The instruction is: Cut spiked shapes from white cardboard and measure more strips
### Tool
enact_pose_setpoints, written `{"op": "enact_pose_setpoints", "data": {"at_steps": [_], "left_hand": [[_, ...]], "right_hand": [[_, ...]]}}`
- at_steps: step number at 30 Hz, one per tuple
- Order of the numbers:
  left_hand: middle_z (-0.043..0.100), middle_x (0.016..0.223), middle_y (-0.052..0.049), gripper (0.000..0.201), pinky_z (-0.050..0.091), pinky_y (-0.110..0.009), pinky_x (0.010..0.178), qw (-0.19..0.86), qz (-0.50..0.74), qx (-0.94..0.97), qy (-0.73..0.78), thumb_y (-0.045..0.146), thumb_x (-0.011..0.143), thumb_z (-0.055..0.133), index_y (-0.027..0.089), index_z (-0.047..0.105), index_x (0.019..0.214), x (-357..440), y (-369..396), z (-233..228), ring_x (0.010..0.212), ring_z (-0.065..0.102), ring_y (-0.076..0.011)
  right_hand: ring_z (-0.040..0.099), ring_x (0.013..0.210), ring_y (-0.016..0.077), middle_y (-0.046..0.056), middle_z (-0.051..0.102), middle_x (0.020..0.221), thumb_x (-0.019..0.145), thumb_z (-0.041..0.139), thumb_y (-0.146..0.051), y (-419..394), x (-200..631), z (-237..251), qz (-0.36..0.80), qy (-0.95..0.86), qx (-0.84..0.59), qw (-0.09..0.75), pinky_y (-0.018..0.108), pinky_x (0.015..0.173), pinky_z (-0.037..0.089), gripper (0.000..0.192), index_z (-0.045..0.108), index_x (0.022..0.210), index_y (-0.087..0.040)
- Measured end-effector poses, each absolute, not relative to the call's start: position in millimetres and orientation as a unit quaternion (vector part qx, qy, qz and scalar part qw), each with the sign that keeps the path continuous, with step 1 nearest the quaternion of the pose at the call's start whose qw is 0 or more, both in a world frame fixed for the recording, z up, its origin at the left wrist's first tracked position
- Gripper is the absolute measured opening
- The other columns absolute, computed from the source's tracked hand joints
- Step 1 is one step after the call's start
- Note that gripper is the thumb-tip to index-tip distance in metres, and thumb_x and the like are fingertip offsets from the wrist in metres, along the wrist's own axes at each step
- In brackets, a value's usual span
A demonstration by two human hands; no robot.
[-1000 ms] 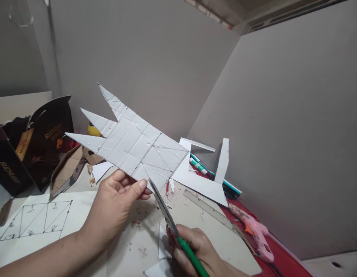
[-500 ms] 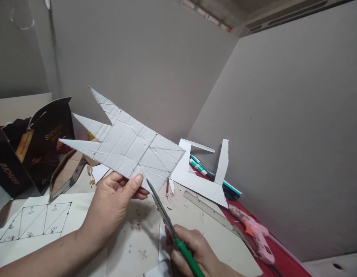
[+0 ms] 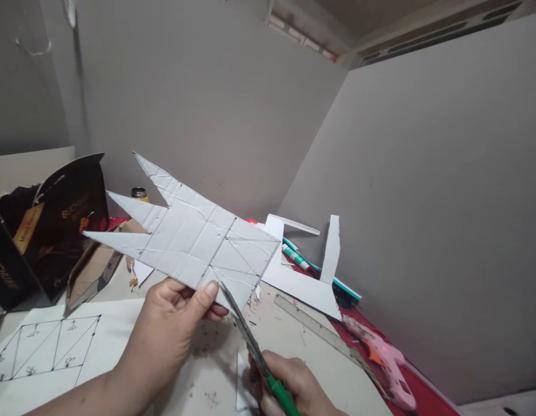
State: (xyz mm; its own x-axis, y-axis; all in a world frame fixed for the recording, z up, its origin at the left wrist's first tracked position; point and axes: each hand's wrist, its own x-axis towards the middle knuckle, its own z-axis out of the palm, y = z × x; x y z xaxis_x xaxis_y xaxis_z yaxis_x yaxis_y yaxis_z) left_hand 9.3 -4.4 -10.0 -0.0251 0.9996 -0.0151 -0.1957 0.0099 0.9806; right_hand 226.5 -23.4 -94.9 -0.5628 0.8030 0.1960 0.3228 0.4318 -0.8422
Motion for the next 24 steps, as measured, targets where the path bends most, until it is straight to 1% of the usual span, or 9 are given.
{"op": "enact_pose_setpoints", "data": {"at_steps": [3, 6, 8, 13, 17, 20, 24], "left_hand": [[0.074, 0.06, -0.005, 0.023, 0.053, -0.02, 0.059, 0.538, 0.549, 0.45, 0.454, 0.035, 0.077, 0.073, 0.016, 0.07, 0.065, 9.3, -3.6, -10.2, 0.058, 0.068, -0.0144], [0.074, 0.061, -0.005, 0.023, 0.053, -0.021, 0.06, 0.533, 0.547, 0.464, 0.448, 0.035, 0.079, 0.072, 0.017, 0.071, 0.065, 8.8, -1.8, -11.8, 0.06, 0.069, -0.0148], [0.074, 0.061, -0.004, 0.023, 0.053, -0.021, 0.06, 0.531, 0.544, 0.469, 0.449, 0.035, 0.079, 0.071, 0.017, 0.071, 0.064, 8.1, -0.6, -13.0, 0.06, 0.069, -0.0147], [0.074, 0.061, -0.004, 0.022, 0.053, -0.02, 0.06, 0.546, 0.543, 0.47, 0.432, 0.035, 0.078, 0.072, 0.018, 0.071, 0.064, 6.9, 0.9, -13.6, 0.059, 0.068, -0.014], [0.073, 0.06, -0.003, 0.022, 0.052, -0.019, 0.059, 0.545, 0.54, 0.475, 0.431, 0.033, 0.078, 0.072, 0.018, 0.071, 0.063, 6.4, 1.8, -11.3, 0.058, 0.067, -0.0133], [0.073, 0.059, -0.004, 0.022, 0.052, -0.019, 0.06, 0.541, 0.538, 0.481, 0.432, 0.033, 0.079, 0.072, 0.018, 0.071, 0.063, 6.1, 2.4, -10.2, 0.058, 0.067, -0.0134], [0.073, 0.06, -0.004, 0.024, 0.052, -0.02, 0.06, 0.545, 0.529, 0.477, 0.442, 0.034, 0.079, 0.071, 0.017, 0.07, 0.062, 8.6, 0.1, -12.2, 0.058, 0.067, -0.014]], "right_hand": [[0.027, 0.048, 0.009, -0.006, 0.031, 0.058, 0.091, 0.042, -0.054, -25.5, 224.7, -84.2, 0.403, -0.795, -0.346, 0.293, 0.022, 0.042, 0.027, 0.037, 0.043, 0.076, -0.02], [0.029, 0.051, 0.0105, -0.005, 0.033, 0.059, 0.09, 0.045, -0.054, -27.6, 224.6, -75.5, 0.394, -0.796, -0.363, 0.283, 0.023, 0.044, 0.028, 0.036, 0.042, 0.075, -0.021], [0.028, 0.051, 0.0105, -0.005, 0.032, 0.057, 0.089, 0.048, -0.05, -28.3, 225.3, -73.2, 0.394, -0.793, -0.371, 0.279, 0.023, 0.044, 0.028, 0.033, 0.041, 0.074, -0.021], [0.026, 0.05, 0.0098, -0.006, 0.03, 0.058, 0.089, 0.047, -0.04, -27.0, 228.0, -75.7, 0.372, -0.799, -0.394, 0.261, 0.023, 0.044, 0.027, 0.028, 0.037, 0.071, -0.022], [0.025, 0.048, 0.0086, -0.007, 0.028, 0.056, 0.087, 0.052, -0.04, -24.8, 230.4, -79.1, 0.395, -0.793, -0.383, 0.263, 0.022, 0.042, 0.025, 0.031, 0.034, 0.069, -0.023], [0.026, 0.048, 0.0092, -0.006, 0.03, 0.056, 0.087, 0.052, -0.041, -26.5, 229.8, -76.4, 0.402, -0.788, -0.388, 0.26, 0.022, 0.042, 0.026, 0.03, 0.037, 0.07, -0.022], [0.029, 0.051, 0.0116, -0.005, 0.032, 0.058, 0.089, 0.048, -0.043, -32.9, 226.1, -67.2, 0.347, -0.8, -0.41, 0.268, 0.023, 0.045, 0.032, 0.025, 0.051, 0.078, -0.021]]}}
